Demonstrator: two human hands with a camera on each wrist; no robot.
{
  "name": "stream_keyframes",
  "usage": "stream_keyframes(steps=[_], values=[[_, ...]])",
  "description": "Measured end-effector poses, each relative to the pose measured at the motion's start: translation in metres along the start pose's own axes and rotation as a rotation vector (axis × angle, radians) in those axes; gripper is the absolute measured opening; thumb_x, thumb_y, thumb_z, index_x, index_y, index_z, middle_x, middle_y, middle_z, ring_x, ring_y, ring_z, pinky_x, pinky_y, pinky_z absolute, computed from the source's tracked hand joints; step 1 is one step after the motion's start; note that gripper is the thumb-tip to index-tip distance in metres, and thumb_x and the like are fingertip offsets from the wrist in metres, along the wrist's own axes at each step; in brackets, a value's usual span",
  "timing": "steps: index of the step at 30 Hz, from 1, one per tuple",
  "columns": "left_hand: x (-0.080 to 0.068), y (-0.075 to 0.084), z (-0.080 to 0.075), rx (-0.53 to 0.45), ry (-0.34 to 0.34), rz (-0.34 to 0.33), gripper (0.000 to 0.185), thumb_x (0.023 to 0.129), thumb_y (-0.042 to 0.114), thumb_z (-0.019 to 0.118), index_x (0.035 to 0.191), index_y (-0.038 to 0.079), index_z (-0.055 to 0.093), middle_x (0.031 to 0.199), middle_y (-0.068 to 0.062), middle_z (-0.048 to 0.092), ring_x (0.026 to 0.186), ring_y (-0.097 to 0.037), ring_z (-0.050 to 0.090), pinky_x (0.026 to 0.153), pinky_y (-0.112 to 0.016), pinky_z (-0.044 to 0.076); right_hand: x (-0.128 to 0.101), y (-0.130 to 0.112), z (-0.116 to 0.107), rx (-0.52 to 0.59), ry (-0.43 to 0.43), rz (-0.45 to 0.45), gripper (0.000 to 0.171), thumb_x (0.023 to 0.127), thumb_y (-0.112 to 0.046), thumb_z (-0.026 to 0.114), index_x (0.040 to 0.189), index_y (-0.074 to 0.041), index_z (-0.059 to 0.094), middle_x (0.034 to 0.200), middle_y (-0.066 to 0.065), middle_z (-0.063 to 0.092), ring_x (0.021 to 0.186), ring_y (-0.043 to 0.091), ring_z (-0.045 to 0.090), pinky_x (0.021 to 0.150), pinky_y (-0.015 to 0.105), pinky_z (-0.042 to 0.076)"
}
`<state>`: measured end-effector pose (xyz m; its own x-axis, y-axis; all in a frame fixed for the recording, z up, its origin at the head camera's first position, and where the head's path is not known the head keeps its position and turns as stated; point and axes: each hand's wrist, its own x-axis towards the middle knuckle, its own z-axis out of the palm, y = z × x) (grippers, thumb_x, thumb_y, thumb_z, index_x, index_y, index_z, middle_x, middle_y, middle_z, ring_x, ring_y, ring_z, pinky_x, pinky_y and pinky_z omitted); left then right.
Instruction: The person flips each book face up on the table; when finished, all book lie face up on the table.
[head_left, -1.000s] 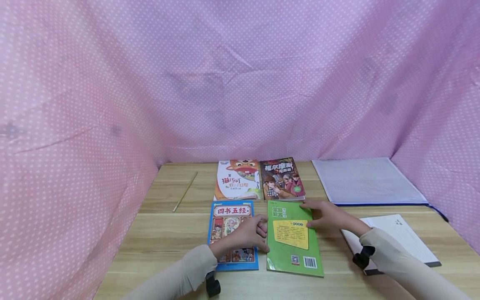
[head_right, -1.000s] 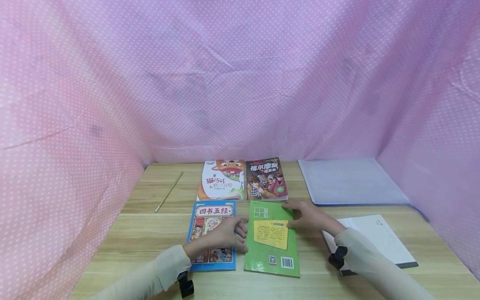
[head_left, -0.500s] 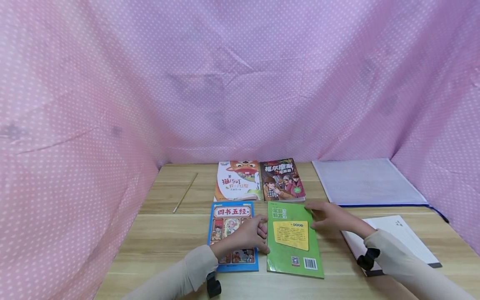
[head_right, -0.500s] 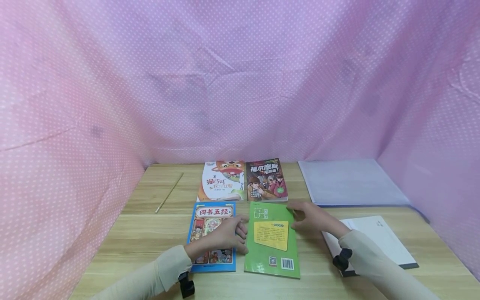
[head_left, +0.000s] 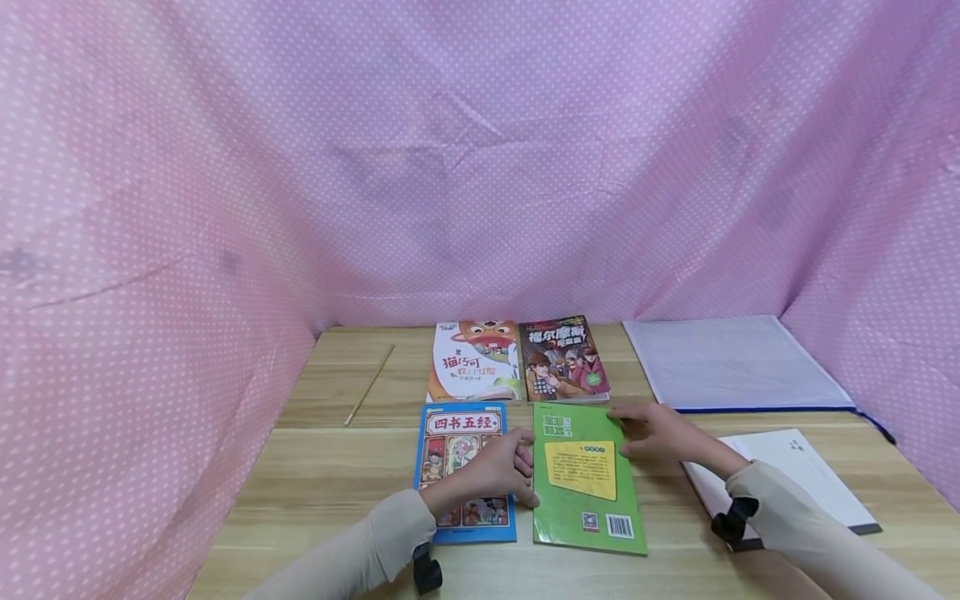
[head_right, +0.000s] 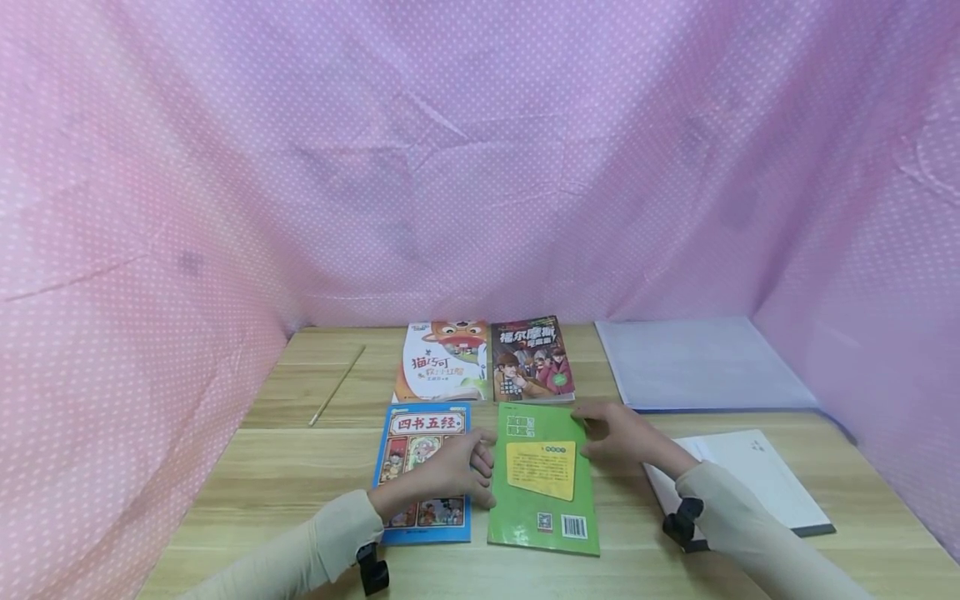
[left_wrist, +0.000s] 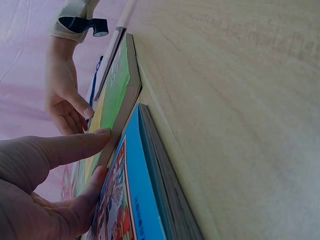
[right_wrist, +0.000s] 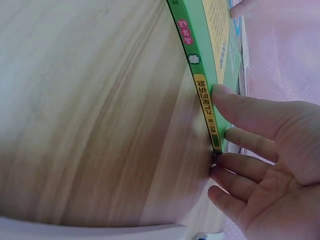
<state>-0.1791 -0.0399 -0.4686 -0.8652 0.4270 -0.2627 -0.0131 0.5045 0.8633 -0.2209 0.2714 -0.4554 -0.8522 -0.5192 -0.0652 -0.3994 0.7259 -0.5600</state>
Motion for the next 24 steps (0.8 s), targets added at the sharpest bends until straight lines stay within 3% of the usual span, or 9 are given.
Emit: stream_keyframes(steps=[24], values=[[0.0006, -0.0002, -0.0019, -0.032, -0.023, -0.002, 0.075, 0.065, -0.006, 0.091, 0.129, 0.006, 0.055, 0.097, -0.002, 0.061, 0.086, -0.014, 0.062, 0.077, -0.027, 0.057, -0.0017, 0.0009, -0.001, 0.069, 0.062, 0.058, 0.058, 0.079, -0.015, 0.086, 0.132, -0.002, 0.066, 0.137, 0.023, 0.064, 0.127, 0.046, 0.057, 0.106, 0.064, 0.047]])
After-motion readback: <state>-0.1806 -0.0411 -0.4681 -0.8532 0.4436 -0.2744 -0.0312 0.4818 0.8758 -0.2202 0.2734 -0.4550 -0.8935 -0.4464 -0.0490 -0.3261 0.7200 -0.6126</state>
